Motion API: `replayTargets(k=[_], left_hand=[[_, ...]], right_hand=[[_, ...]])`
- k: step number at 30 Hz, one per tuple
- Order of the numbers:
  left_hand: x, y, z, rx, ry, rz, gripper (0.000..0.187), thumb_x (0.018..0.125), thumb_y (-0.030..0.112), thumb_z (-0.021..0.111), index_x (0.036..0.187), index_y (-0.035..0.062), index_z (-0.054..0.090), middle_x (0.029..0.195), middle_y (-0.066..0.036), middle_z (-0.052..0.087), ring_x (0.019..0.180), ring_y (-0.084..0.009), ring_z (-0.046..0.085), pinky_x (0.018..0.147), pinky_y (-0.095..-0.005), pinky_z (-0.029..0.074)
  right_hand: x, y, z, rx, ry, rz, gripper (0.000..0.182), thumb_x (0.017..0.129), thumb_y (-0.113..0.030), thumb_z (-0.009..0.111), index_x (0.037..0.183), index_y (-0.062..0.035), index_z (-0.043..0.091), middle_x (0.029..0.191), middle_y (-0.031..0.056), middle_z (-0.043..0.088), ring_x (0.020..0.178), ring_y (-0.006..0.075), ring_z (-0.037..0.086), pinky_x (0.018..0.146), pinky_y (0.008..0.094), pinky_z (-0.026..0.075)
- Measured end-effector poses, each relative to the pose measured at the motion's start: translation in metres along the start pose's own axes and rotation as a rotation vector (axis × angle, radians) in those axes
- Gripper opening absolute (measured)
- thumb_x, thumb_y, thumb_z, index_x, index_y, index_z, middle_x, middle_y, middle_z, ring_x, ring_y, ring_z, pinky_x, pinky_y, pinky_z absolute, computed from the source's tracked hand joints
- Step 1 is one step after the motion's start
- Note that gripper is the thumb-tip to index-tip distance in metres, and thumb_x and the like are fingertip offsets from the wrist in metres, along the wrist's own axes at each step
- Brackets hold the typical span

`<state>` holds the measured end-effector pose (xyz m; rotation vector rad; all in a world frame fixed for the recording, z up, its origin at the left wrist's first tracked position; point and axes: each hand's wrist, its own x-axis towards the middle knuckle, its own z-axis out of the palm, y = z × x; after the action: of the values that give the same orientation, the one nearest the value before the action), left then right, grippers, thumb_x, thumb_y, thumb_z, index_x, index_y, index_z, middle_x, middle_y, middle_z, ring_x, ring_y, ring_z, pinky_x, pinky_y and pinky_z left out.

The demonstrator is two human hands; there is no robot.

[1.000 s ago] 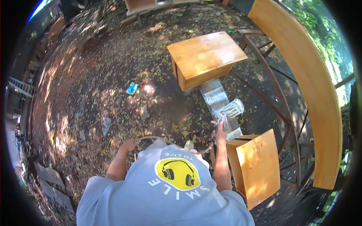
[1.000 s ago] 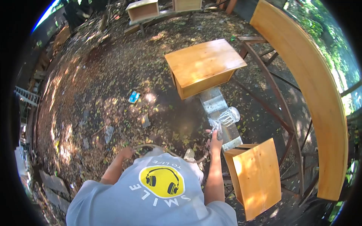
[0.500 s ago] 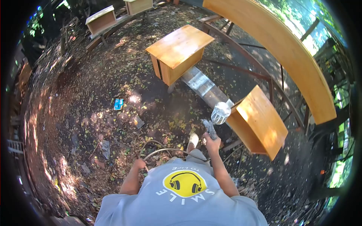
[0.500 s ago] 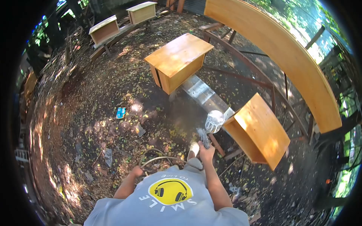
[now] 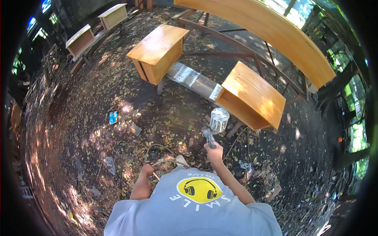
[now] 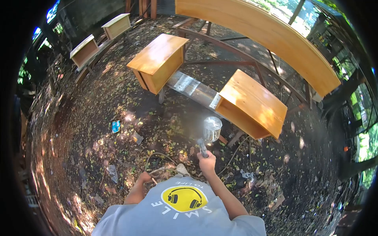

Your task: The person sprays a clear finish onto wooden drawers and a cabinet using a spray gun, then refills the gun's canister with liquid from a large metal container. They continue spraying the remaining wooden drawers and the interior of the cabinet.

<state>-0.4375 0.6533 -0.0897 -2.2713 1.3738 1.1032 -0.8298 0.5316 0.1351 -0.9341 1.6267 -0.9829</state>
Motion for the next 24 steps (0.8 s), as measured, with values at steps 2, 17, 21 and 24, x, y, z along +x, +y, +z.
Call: replayTargets(k=[2,17,21,24], left_hand=[[-0.017,0.022,-0.022,0.144,-0.023,0.021,0.030,0.077,0.025,0.059,0.091,0.0023,0.072,0.101,-0.022,0.067,0.097,-0.0368,0.065,0.084,-0.0445,0.052],[-0.125,0.276,0.114,0.470,-0.044,0.461,0.037,0.085,0.031,0.058,0.100,-0.0003,0.069,0.108,-0.024,0.066,0.104,-0.0376,0.063,0.089,-0.0468,0.050],[-0.156,0.330,0.151,0.513,-0.035,0.573,0.041,0.087,0.036,0.057,0.102,-0.0008,0.069,0.107,-0.024,0.066,0.103,-0.0373,0.063,0.089,-0.0457,0.050],[-0.156,0.363,0.170,0.595,-0.072,0.648,0.042,0.087,0.036,0.058,0.102,-0.0006,0.069,0.105,-0.024,0.067,0.101,-0.0371,0.064,0.088,-0.0456,0.051]], right_hand=[[-0.013,0.022,-0.032,0.039,0.005,-0.004,0.017,0.080,-0.011,0.070,0.090,0.0019,0.066,0.071,0.0007,0.060,0.065,0.0089,0.050,0.061,0.0288,0.043],[-0.225,0.155,-0.347,0.775,0.725,0.128,0.019,0.084,-0.005,0.066,0.102,-0.0047,0.058,0.069,0.0008,0.053,0.042,0.0093,0.042,0.036,0.0267,0.034],[-0.278,0.167,-0.402,0.890,0.960,0.262,0.022,0.084,-0.004,0.061,0.104,-0.0082,0.052,0.083,0.0042,0.052,0.044,0.0121,0.038,0.040,0.0306,0.036],[-0.301,0.186,-0.428,0.991,1.054,0.266,0.020,0.085,-0.005,0.061,0.103,-0.0086,0.052,0.082,0.0035,0.051,0.045,0.0121,0.038,0.041,0.0305,0.037]])
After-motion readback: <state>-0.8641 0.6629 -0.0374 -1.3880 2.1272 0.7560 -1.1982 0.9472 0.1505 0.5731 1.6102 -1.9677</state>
